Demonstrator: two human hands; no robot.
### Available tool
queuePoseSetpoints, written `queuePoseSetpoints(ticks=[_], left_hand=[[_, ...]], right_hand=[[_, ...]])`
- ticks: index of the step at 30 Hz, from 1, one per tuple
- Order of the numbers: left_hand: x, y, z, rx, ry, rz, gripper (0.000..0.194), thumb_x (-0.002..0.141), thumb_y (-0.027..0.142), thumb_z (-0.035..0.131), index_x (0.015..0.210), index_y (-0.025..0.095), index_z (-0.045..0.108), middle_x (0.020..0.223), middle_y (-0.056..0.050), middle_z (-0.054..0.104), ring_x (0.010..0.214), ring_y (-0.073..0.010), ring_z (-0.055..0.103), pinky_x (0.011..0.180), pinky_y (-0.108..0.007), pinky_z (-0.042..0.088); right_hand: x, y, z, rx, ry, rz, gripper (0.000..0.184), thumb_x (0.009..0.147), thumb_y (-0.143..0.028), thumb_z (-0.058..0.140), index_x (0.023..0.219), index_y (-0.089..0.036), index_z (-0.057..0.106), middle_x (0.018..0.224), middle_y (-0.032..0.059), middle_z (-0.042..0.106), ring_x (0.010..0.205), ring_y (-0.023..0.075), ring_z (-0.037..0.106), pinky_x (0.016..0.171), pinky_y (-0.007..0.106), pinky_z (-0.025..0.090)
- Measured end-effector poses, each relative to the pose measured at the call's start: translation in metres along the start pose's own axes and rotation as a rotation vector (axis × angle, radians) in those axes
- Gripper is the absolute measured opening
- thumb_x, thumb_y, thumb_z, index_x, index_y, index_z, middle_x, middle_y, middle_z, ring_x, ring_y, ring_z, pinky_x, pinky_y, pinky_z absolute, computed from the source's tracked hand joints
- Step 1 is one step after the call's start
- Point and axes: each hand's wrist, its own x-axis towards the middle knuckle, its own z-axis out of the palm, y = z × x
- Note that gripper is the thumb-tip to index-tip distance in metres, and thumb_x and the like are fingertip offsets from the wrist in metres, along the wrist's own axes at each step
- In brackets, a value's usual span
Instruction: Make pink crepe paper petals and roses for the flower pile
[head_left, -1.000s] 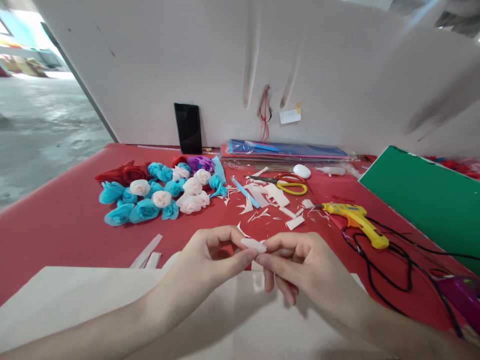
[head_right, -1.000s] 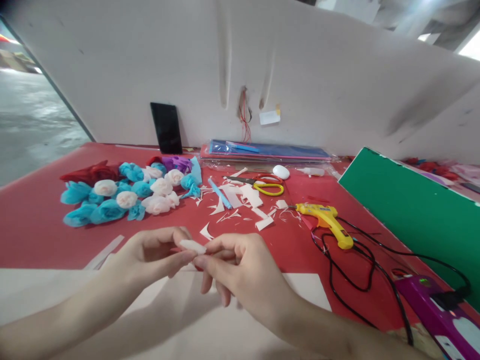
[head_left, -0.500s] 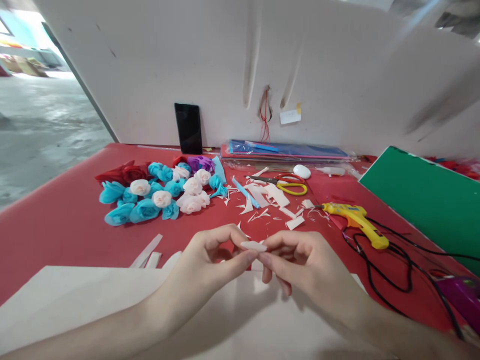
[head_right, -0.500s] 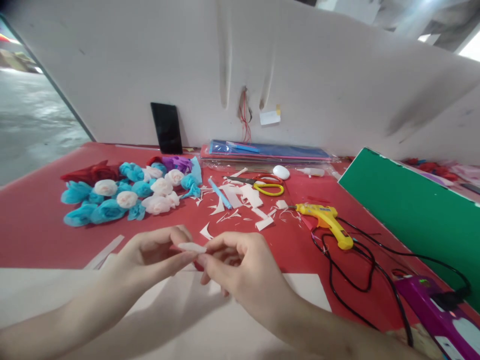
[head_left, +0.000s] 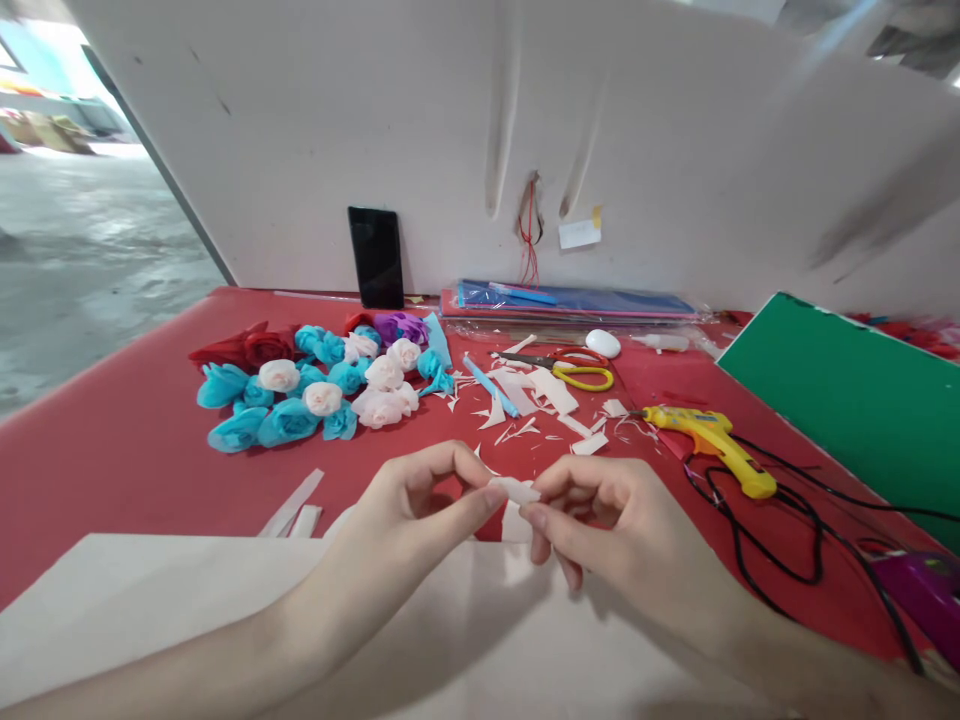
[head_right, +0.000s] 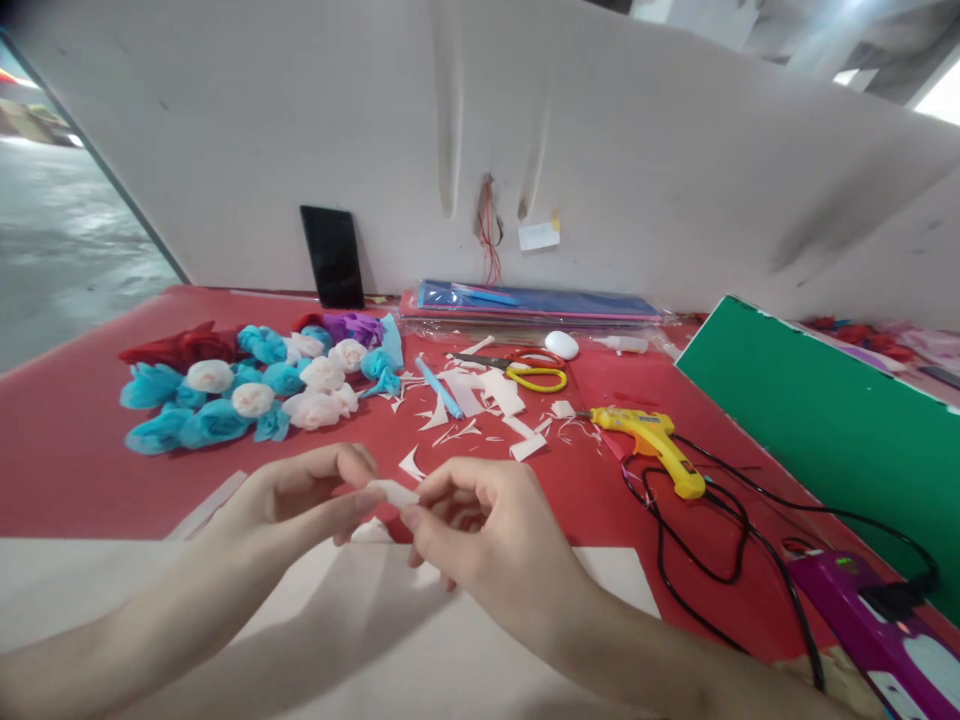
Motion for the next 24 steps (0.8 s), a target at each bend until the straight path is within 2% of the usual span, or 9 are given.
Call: queuePoseSetpoints(ticks=[5,9,14,17,21,24], left_hand=[[0.0006,-0.0016,0.0017,-0.067,0.004,0.027,0.024,0.077,0.038,0.062,0.064,0.019,0.056,0.060,0.003,0.058,0.060,-0.0119,0.049,0.055,-0.022,0.035],[-0.0007,-0.0022,0.0011,-0.096,0.006,0.037,0.023,0.077,0.035,0.063,0.062,0.019,0.056,0.058,0.005,0.057,0.058,-0.0100,0.047,0.055,-0.020,0.035],[-0.0014,-0.0016,0.0015,-0.048,-0.002,0.039,0.024,0.078,0.037,0.061,0.064,0.019,0.055,0.057,0.005,0.054,0.058,-0.0100,0.046,0.054,-0.019,0.034],[-0.0007,-0.0003,0.0029,-0.053,-0.005,0.037,0.025,0.078,0.035,0.061,0.061,0.018,0.053,0.054,0.006,0.049,0.056,-0.0096,0.043,0.054,-0.019,0.033],[-0.0008,-0.0002,0.0034,-0.034,0.008,0.030,0.025,0.077,0.035,0.060,0.061,0.018,0.052,0.056,0.005,0.050,0.057,-0.0103,0.044,0.054,-0.020,0.034],[0.0000,-0.0020,0.0002,-0.062,0.026,0.073,0.023,0.077,0.033,0.060,0.061,0.019,0.052,0.056,0.005,0.050,0.056,-0.0105,0.045,0.053,-0.020,0.036]], right_hand=[[0.0011,0.0008,0.0007,-0.007,0.003,-0.027,0.014,0.079,-0.026,0.063,0.069,-0.017,0.061,0.058,-0.0043,0.060,0.045,0.0035,0.049,0.044,0.013,0.041],[0.0025,0.0007,0.0029,-0.054,0.027,-0.037,0.005,0.077,-0.021,0.064,0.074,-0.018,0.063,0.061,-0.0043,0.060,0.048,0.0047,0.050,0.047,0.015,0.043],[0.0014,0.0021,0.0027,-0.108,0.022,-0.043,0.017,0.082,-0.030,0.061,0.072,-0.017,0.062,0.060,-0.0037,0.059,0.049,0.0052,0.050,0.047,0.015,0.042],[0.0002,0.0018,0.0018,-0.141,0.029,-0.055,0.017,0.083,-0.028,0.060,0.069,-0.017,0.061,0.059,-0.0042,0.059,0.047,0.0042,0.048,0.046,0.014,0.040],[-0.0009,-0.0012,0.0010,-0.128,0.014,-0.031,0.017,0.082,-0.027,0.061,0.067,-0.017,0.060,0.058,-0.0038,0.059,0.046,0.0043,0.049,0.044,0.014,0.040],[-0.0006,-0.0047,-0.0002,-0.080,0.011,0.009,0.014,0.078,-0.022,0.063,0.066,-0.017,0.058,0.055,-0.0044,0.059,0.042,0.0035,0.047,0.042,0.014,0.040]])
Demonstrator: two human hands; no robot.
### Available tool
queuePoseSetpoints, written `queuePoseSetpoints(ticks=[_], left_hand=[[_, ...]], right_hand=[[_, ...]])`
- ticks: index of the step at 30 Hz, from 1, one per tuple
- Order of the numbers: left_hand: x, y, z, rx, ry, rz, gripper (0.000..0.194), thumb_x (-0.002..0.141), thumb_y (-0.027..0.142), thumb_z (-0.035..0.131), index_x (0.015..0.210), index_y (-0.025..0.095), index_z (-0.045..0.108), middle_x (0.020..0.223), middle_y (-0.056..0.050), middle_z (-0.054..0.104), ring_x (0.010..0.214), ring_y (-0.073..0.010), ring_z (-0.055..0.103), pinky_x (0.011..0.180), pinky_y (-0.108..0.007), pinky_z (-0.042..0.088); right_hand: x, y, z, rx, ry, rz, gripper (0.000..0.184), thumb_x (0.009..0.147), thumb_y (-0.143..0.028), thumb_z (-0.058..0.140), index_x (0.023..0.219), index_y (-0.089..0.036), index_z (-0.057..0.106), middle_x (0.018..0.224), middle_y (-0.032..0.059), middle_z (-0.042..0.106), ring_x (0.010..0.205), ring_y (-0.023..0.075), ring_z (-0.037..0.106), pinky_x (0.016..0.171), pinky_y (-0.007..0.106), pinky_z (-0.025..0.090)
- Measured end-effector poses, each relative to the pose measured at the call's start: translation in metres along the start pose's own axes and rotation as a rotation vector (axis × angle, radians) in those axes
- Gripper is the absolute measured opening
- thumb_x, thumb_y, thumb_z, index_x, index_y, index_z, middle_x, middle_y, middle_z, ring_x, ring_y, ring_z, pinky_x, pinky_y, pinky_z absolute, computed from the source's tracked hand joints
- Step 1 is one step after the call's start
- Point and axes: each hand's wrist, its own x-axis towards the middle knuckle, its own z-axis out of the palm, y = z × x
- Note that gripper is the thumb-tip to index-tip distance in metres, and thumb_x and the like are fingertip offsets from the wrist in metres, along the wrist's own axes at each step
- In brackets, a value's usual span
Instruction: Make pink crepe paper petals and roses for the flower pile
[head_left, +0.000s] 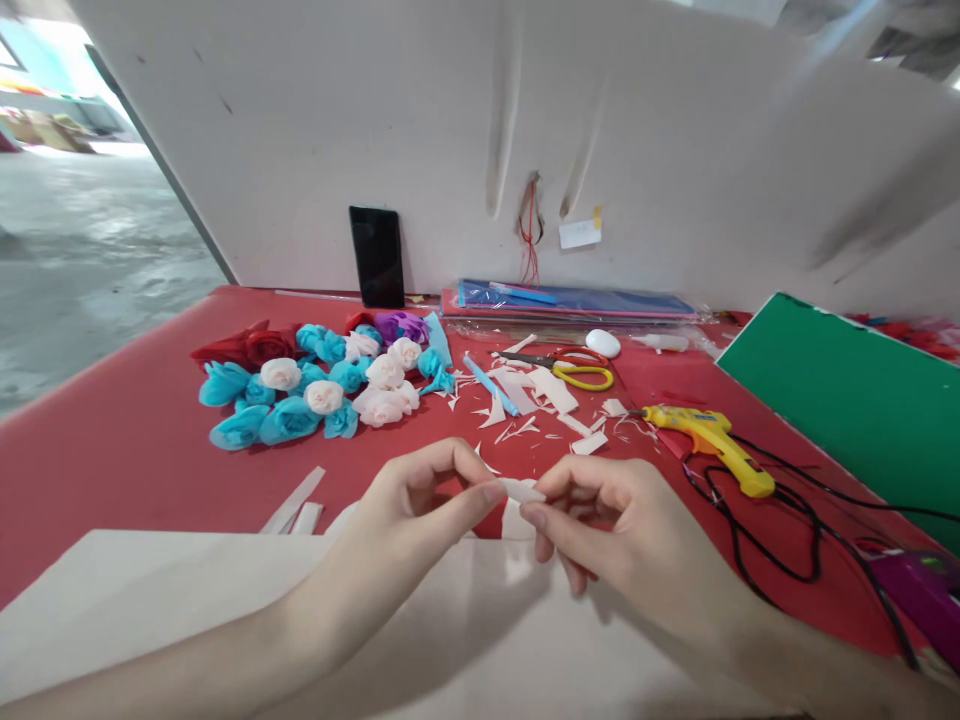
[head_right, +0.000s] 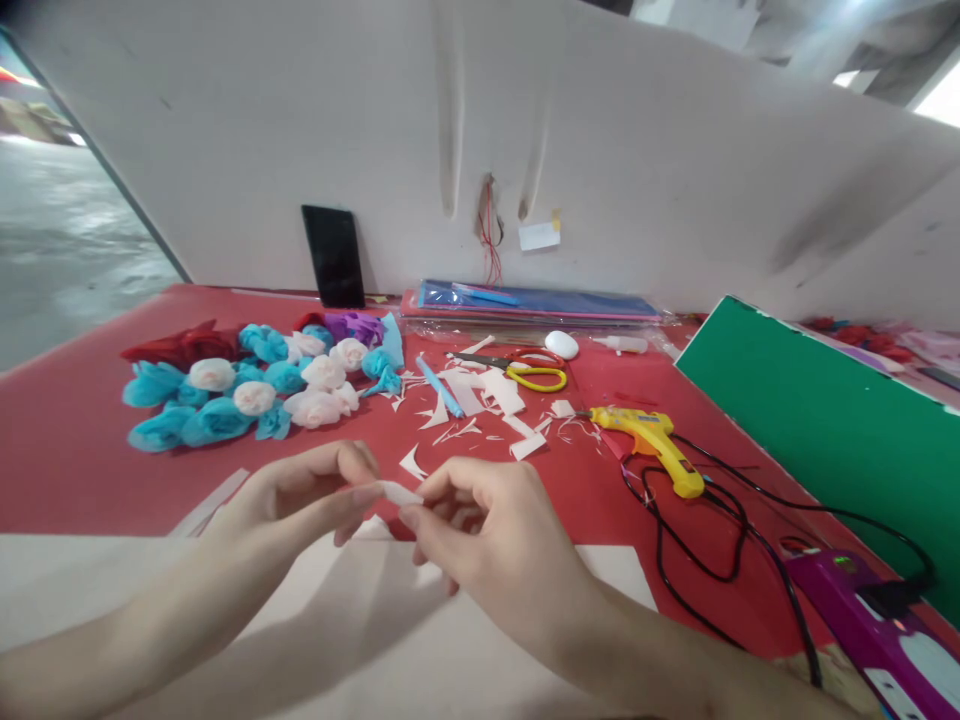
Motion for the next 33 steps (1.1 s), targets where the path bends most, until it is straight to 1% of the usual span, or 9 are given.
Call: queuePoseSetpoints(ticks=[2,4,6,9,11,14,21,28,33], left_hand=[[0.002,-0.001,-0.004,-0.016,0.049,0.078,0.022,0.078,0.031,0.058,0.062,0.020,0.051,0.055,0.006,0.047,0.053,-0.0100,0.043,0.050,-0.019,0.036],[0.005,-0.001,-0.009,0.045,0.112,0.207,0.020,0.081,0.028,0.055,0.064,0.020,0.051,0.058,0.005,0.046,0.054,-0.0101,0.043,0.049,-0.019,0.038],[0.008,-0.001,-0.014,0.197,0.124,0.450,0.016,0.083,0.021,0.054,0.067,0.021,0.052,0.063,0.004,0.051,0.059,-0.0111,0.048,0.053,-0.021,0.042],[0.008,-0.001,-0.020,0.523,0.052,0.915,0.014,0.082,0.008,0.055,0.080,0.022,0.056,0.074,0.002,0.059,0.069,-0.0128,0.054,0.065,-0.025,0.046],[0.006,0.000,-0.021,0.718,0.024,1.107,0.018,0.083,0.006,0.054,0.086,0.024,0.057,0.077,0.001,0.061,0.074,-0.0141,0.055,0.069,-0.027,0.047],[0.002,0.003,-0.019,0.869,0.039,1.142,0.014,0.087,0.010,0.054,0.088,0.023,0.058,0.078,0.000,0.062,0.077,-0.0152,0.054,0.070,-0.027,0.046],[0.001,0.002,-0.018,0.938,0.021,1.136,0.014,0.091,0.010,0.049,0.093,0.020,0.058,0.083,-0.001,0.060,0.087,-0.0167,0.048,0.079,-0.027,0.042],[0.000,-0.003,-0.019,1.021,-0.055,1.125,0.018,0.092,0.008,0.045,0.101,0.019,0.056,0.091,-0.003,0.059,0.091,-0.0191,0.045,0.090,-0.034,0.036],[-0.001,-0.001,-0.016,1.077,-0.057,1.118,0.018,0.093,0.009,0.041,0.095,0.015,0.058,0.091,-0.003,0.060,0.091,-0.0188,0.047,0.097,-0.035,0.033]], right_hand=[[0.001,-0.002,-0.002,0.011,-0.001,0.040,0.015,0.076,-0.020,0.065,0.064,-0.016,0.057,0.053,-0.0048,0.060,0.038,0.0027,0.046,0.039,0.013,0.038],[0.002,-0.003,-0.005,0.019,-0.027,0.072,0.016,0.076,-0.020,0.066,0.064,-0.015,0.056,0.054,-0.0042,0.061,0.037,0.0024,0.047,0.038,0.013,0.037],[0.003,-0.003,-0.008,0.049,-0.069,0.086,0.017,0.078,-0.023,0.065,0.065,-0.015,0.056,0.055,-0.0035,0.063,0.036,0.0024,0.048,0.038,0.013,0.037],[0.004,-0.002,-0.012,0.109,-0.115,0.089,0.019,0.079,-0.026,0.065,0.065,-0.015,0.056,0.055,-0.0034,0.062,0.036,0.0024,0.048,0.038,0.013,0.037],[0.004,-0.002,-0.012,0.129,-0.130,0.097,0.019,0.077,-0.027,0.066,0.065,-0.015,0.057,0.053,-0.0036,0.062,0.036,0.0027,0.048,0.037,0.014,0.037],[0.004,-0.003,-0.011,0.136,-0.134,0.109,0.022,0.074,-0.030,0.070,0.064,-0.016,0.056,0.052,-0.0039,0.060,0.035,0.0027,0.046,0.038,0.014,0.038],[0.000,-0.005,-0.008,0.153,-0.164,0.129,0.030,0.071,-0.039,0.073,0.063,-0.016,0.056,0.051,-0.0039,0.060,0.035,0.0026,0.045,0.037,0.014,0.035],[0.002,-0.001,-0.008,0.120,-0.159,0.146,0.027,0.072,-0.036,0.073,0.064,-0.016,0.056,0.052,-0.0045,0.060,0.035,0.0031,0.046,0.037,0.014,0.036],[0.000,0.000,-0.006,0.062,-0.105,0.130,0.024,0.072,-0.033,0.073,0.064,-0.016,0.056,0.052,-0.0053,0.058,0.037,0.0037,0.045,0.038,0.015,0.036]])
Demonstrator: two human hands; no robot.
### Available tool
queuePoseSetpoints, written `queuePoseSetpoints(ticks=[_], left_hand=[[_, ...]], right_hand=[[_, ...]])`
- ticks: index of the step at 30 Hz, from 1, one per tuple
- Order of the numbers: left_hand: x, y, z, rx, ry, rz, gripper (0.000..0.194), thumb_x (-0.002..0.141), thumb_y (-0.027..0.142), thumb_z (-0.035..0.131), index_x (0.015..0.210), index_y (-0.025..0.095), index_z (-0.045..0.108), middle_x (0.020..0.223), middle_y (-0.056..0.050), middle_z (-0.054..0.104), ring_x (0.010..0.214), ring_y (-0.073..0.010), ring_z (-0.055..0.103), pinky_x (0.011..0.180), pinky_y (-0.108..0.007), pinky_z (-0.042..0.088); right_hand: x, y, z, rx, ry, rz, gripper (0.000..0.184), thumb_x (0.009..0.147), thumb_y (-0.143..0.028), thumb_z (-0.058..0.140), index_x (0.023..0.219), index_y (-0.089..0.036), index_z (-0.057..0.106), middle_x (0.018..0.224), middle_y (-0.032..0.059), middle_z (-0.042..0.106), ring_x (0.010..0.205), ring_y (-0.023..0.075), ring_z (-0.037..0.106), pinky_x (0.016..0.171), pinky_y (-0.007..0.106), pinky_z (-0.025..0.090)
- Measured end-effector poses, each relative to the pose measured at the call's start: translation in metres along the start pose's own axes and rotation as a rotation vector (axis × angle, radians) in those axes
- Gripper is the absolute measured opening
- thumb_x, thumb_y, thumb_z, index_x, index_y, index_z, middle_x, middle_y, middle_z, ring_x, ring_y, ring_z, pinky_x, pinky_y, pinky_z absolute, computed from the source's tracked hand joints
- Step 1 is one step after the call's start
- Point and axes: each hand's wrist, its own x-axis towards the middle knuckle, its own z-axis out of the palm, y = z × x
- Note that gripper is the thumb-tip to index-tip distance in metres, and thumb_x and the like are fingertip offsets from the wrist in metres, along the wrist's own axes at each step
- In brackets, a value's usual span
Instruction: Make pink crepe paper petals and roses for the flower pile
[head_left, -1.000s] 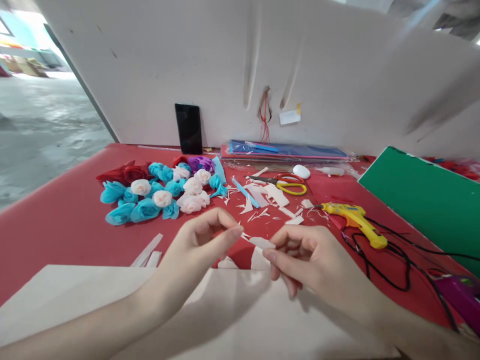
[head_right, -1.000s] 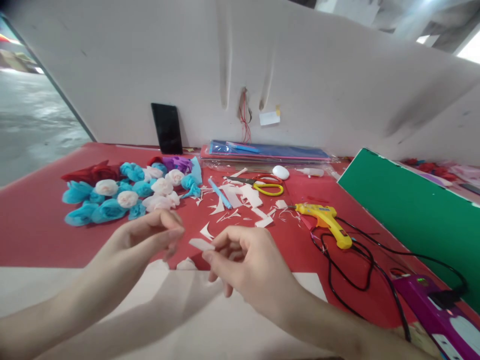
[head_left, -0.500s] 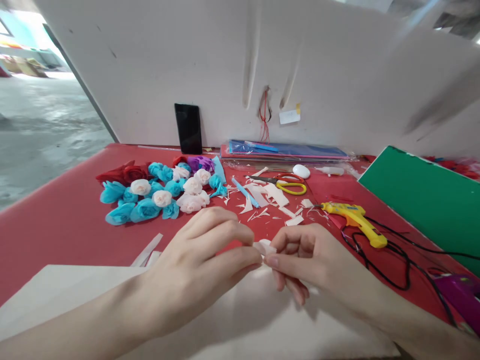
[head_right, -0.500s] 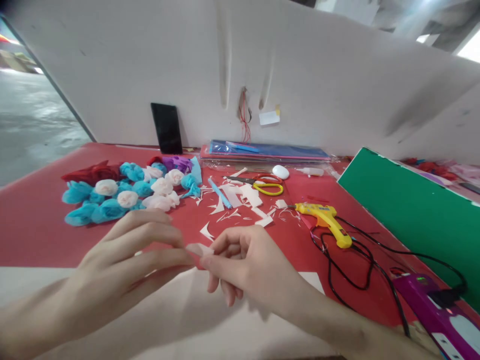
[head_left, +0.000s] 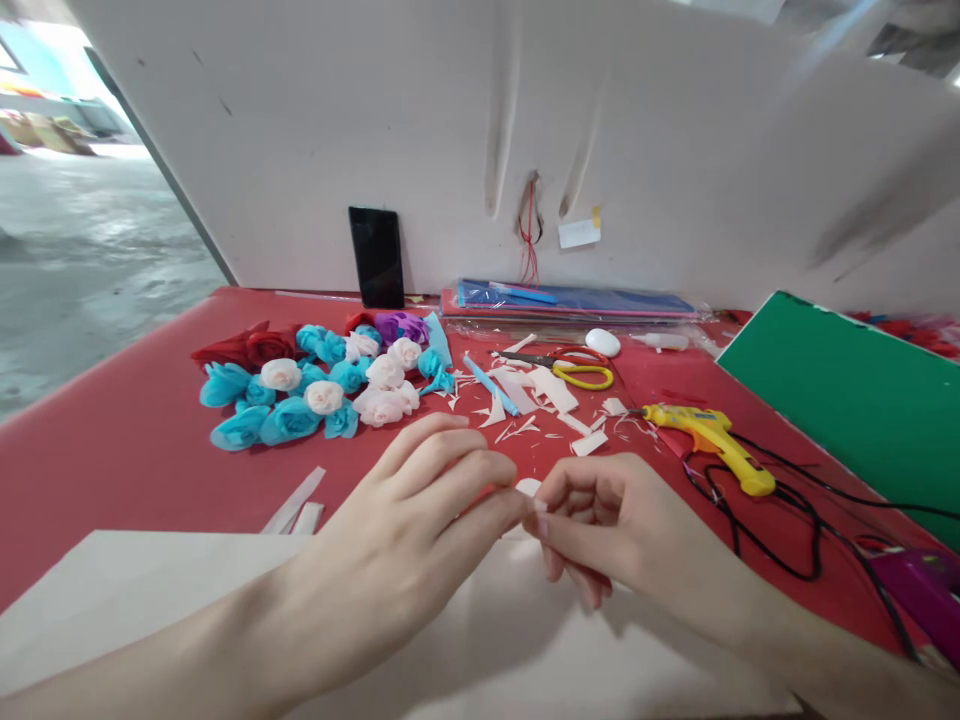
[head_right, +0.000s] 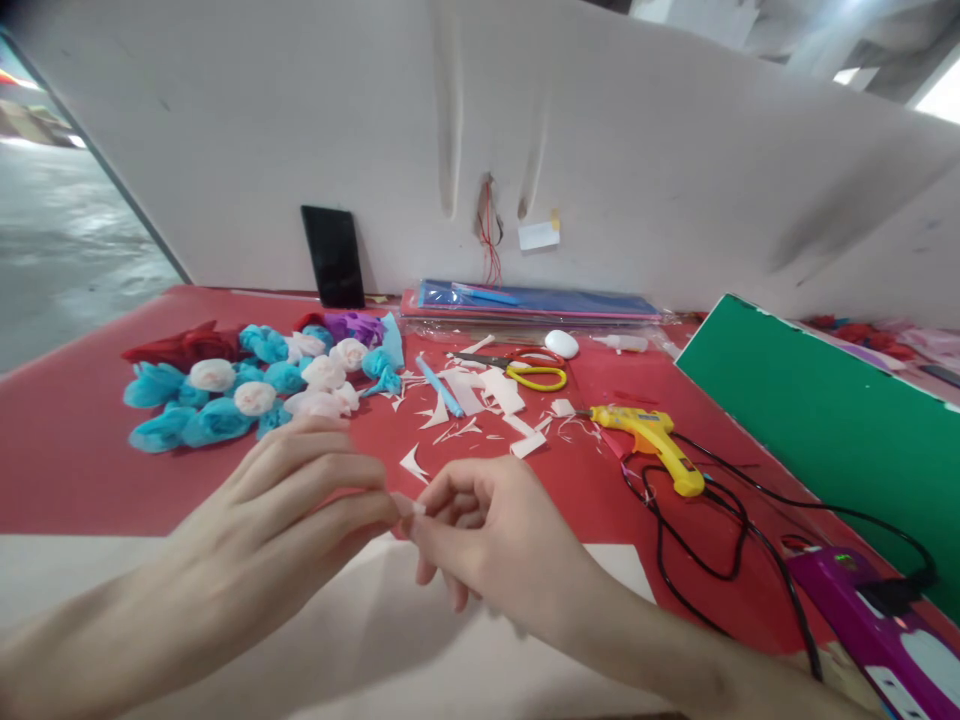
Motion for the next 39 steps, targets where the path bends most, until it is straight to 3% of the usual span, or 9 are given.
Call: queuePoseSetpoints(ticks=[12,17,24,29,33,39], left_hand=[[0.000,0.005,0.001,0.054,-0.015,-0.043,0.021,0.094,0.010,0.038,0.090,0.015,0.058,0.089,-0.004,0.058,0.089,-0.0200,0.046,0.103,-0.041,0.025],[0.001,0.007,-0.001,0.104,-0.018,-0.044,0.019,0.093,0.010,0.040,0.089,0.015,0.058,0.090,-0.004,0.059,0.090,-0.0204,0.047,0.102,-0.043,0.026],[0.002,0.004,-0.002,-0.031,-0.008,-0.107,0.020,0.094,0.009,0.041,0.087,0.018,0.057,0.088,-0.001,0.058,0.088,-0.0177,0.047,0.101,-0.041,0.025],[0.003,-0.002,0.004,-0.108,0.024,-0.233,0.009,0.092,0.014,0.049,0.091,0.019,0.056,0.094,-0.003,0.057,0.094,-0.0198,0.047,0.089,-0.037,0.034],[0.005,-0.006,0.005,-0.290,-0.011,-0.348,0.009,0.090,0.018,0.052,0.092,0.020,0.060,0.094,-0.001,0.062,0.090,-0.0181,0.053,0.080,-0.032,0.041],[0.011,-0.007,-0.002,-0.765,-0.211,-0.608,0.019,0.088,0.025,0.052,0.076,0.024,0.068,0.080,0.003,0.067,0.077,-0.0137,0.061,0.071,-0.023,0.046]], right_hand=[[-0.001,0.002,0.004,-0.007,0.020,-0.044,0.022,0.073,-0.030,0.071,0.064,-0.017,0.056,0.053,-0.0048,0.056,0.041,0.0045,0.044,0.040,0.016,0.037],[-0.003,0.004,0.008,-0.185,0.107,-0.165,0.013,0.079,-0.020,0.060,0.066,-0.017,0.059,0.056,-0.0043,0.055,0.048,0.0062,0.048,0.046,0.017,0.040],[-0.004,0.004,0.009,-0.284,0.124,-0.237,0.012,0.078,-0.018,0.057,0.066,-0.018,0.059,0.054,-0.0047,0.052,0.046,0.0068,0.047,0.041,0.017,0.037],[-0.003,0.003,0.007,-0.282,0.113,-0.217,0.019,0.082,-0.022,0.056,0.063,-0.018,0.056,0.056,-0.0049,0.054,0.043,0.0058,0.046,0.041,0.018,0.038],[-0.003,0.003,0.007,-0.285,0.099,-0.222,0.021,0.083,-0.027,0.055,0.064,-0.018,0.057,0.057,-0.0043,0.055,0.044,0.0061,0.046,0.042,0.018,0.038],[-0.003,0.003,0.007,-0.270,0.078,-0.201,0.019,0.083,-0.029,0.057,0.068,-0.018,0.058,0.058,-0.0035,0.057,0.045,0.0062,0.047,0.044,0.018,0.040]])
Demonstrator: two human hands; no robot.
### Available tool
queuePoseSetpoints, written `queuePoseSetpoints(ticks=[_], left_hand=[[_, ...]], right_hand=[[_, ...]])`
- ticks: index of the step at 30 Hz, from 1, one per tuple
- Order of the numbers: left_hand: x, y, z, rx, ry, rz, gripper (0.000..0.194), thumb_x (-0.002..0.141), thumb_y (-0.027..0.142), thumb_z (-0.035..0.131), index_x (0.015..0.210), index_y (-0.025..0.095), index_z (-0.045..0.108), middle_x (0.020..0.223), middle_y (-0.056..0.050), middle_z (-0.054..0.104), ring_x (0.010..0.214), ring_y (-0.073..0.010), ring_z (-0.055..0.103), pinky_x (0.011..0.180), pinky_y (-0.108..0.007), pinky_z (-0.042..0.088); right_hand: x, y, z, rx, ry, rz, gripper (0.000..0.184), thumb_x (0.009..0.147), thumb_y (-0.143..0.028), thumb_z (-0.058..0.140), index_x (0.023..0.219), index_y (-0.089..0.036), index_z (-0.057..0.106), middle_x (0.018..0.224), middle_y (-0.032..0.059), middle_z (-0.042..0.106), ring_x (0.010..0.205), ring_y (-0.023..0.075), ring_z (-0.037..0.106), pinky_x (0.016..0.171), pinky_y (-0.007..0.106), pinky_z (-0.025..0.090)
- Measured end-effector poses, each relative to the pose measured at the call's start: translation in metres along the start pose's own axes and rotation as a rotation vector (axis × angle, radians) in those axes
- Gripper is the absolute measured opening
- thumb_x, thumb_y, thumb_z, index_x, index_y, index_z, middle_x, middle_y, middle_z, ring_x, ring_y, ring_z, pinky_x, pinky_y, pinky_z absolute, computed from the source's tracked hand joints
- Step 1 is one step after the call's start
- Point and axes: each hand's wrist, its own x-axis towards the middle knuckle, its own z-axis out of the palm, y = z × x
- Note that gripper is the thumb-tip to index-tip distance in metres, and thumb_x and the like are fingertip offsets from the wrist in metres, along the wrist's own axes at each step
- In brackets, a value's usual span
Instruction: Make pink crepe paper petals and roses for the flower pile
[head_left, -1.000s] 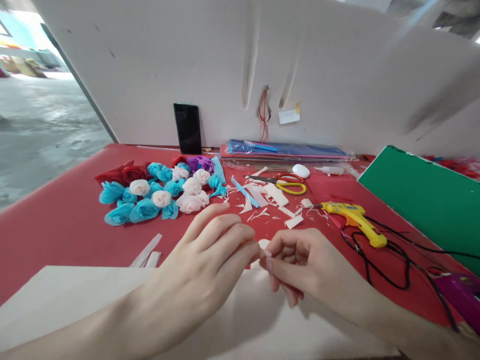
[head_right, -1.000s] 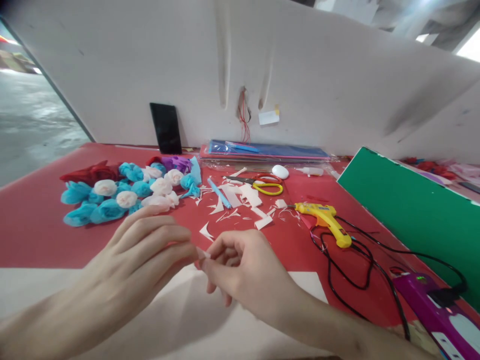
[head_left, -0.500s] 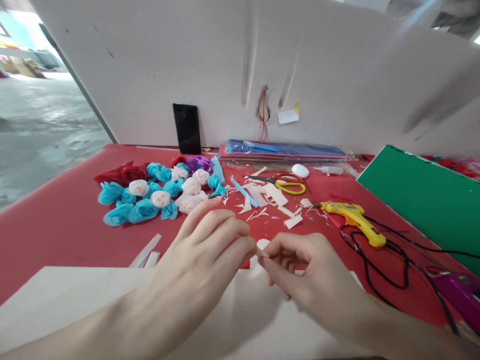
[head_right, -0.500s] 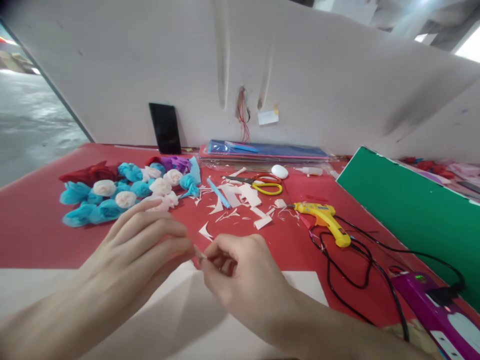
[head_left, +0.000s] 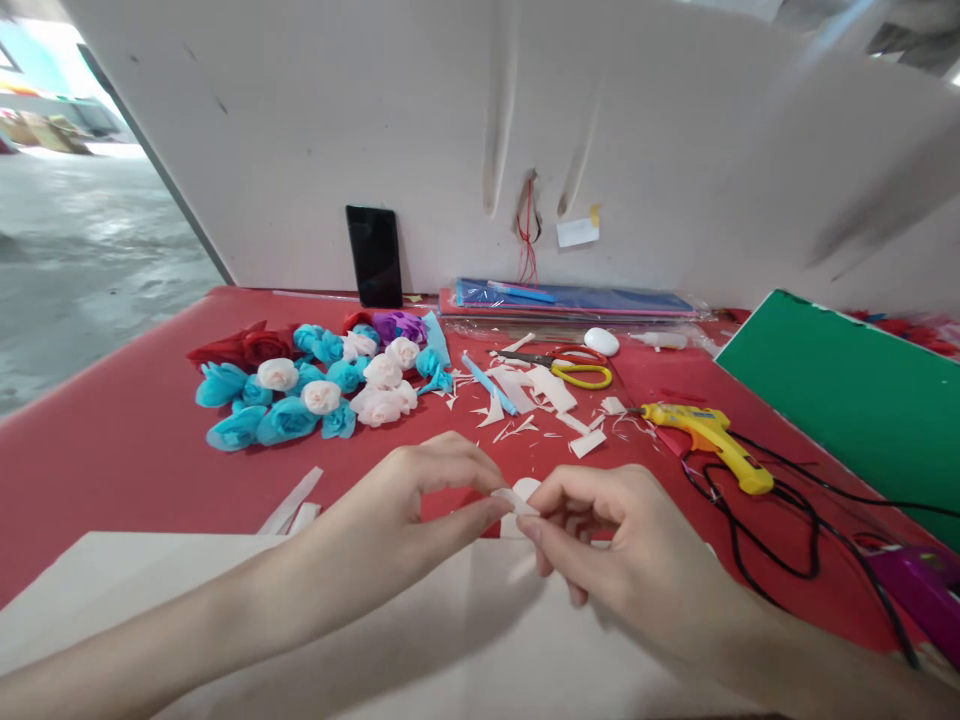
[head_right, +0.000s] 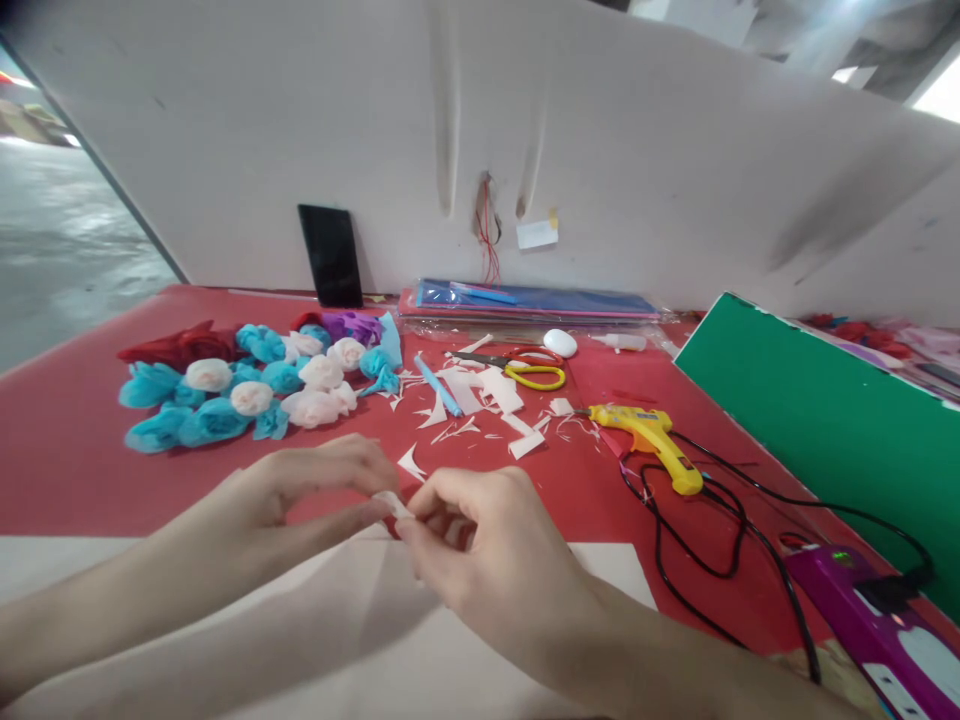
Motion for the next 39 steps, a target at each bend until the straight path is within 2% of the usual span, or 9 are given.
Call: queuePoseSetpoints(ticks=[4,8,17,22,32,39], left_hand=[[0.002,0.001,-0.002,-0.178,-0.049,-0.156,0.018,0.084,0.031,0.057,0.077,0.024,0.071,0.082,0.001,0.068,0.078,-0.0152,0.061,0.072,-0.024,0.046],[0.003,0.002,-0.003,-0.250,-0.053,-0.229,0.017,0.082,0.033,0.061,0.075,0.023,0.072,0.083,0.001,0.067,0.078,-0.0148,0.059,0.072,-0.022,0.045],[0.002,0.000,-0.001,-0.309,-0.005,-0.156,0.017,0.081,0.031,0.061,0.074,0.024,0.074,0.078,0.001,0.064,0.073,-0.0122,0.059,0.067,-0.018,0.046],[0.002,0.000,0.001,-0.328,0.033,-0.142,0.017,0.081,0.031,0.061,0.074,0.024,0.074,0.076,0.002,0.062,0.064,-0.0091,0.056,0.060,-0.017,0.046],[0.001,-0.002,0.003,-0.285,0.042,-0.134,0.019,0.082,0.031,0.059,0.073,0.022,0.073,0.075,0.001,0.061,0.068,-0.0110,0.058,0.063,-0.019,0.047],[0.000,-0.002,0.003,-0.242,0.074,-0.120,0.019,0.081,0.028,0.060,0.068,0.023,0.073,0.071,0.003,0.062,0.067,-0.0097,0.059,0.064,-0.018,0.045]], right_hand=[[-0.001,0.000,-0.001,0.019,-0.001,0.009,0.018,0.082,-0.028,0.059,0.068,-0.017,0.057,0.057,-0.0039,0.056,0.045,0.0057,0.046,0.044,0.017,0.040],[-0.002,0.000,-0.003,0.043,-0.019,-0.008,0.018,0.084,-0.027,0.057,0.069,-0.017,0.058,0.058,-0.0040,0.057,0.046,0.0049,0.047,0.045,0.016,0.041],[-0.001,-0.003,-0.007,0.203,-0.062,0.072,0.016,0.083,-0.023,0.058,0.068,-0.015,0.058,0.055,-0.0039,0.057,0.040,0.0026,0.045,0.040,0.012,0.039],[0.002,-0.003,-0.009,0.254,-0.079,0.103,0.020,0.083,-0.027,0.059,0.066,-0.015,0.056,0.052,-0.0039,0.057,0.035,0.0023,0.045,0.037,0.013,0.037],[0.009,0.004,-0.012,0.372,-0.179,0.119,0.020,0.081,-0.029,0.063,0.068,-0.015,0.058,0.054,-0.0026,0.062,0.034,0.0027,0.048,0.035,0.012,0.036],[0.002,0.002,-0.005,0.229,-0.070,0.078,0.021,0.082,-0.031,0.061,0.069,-0.016,0.058,0.057,-0.0027,0.060,0.042,0.0043,0.052,0.042,0.014,0.043]])
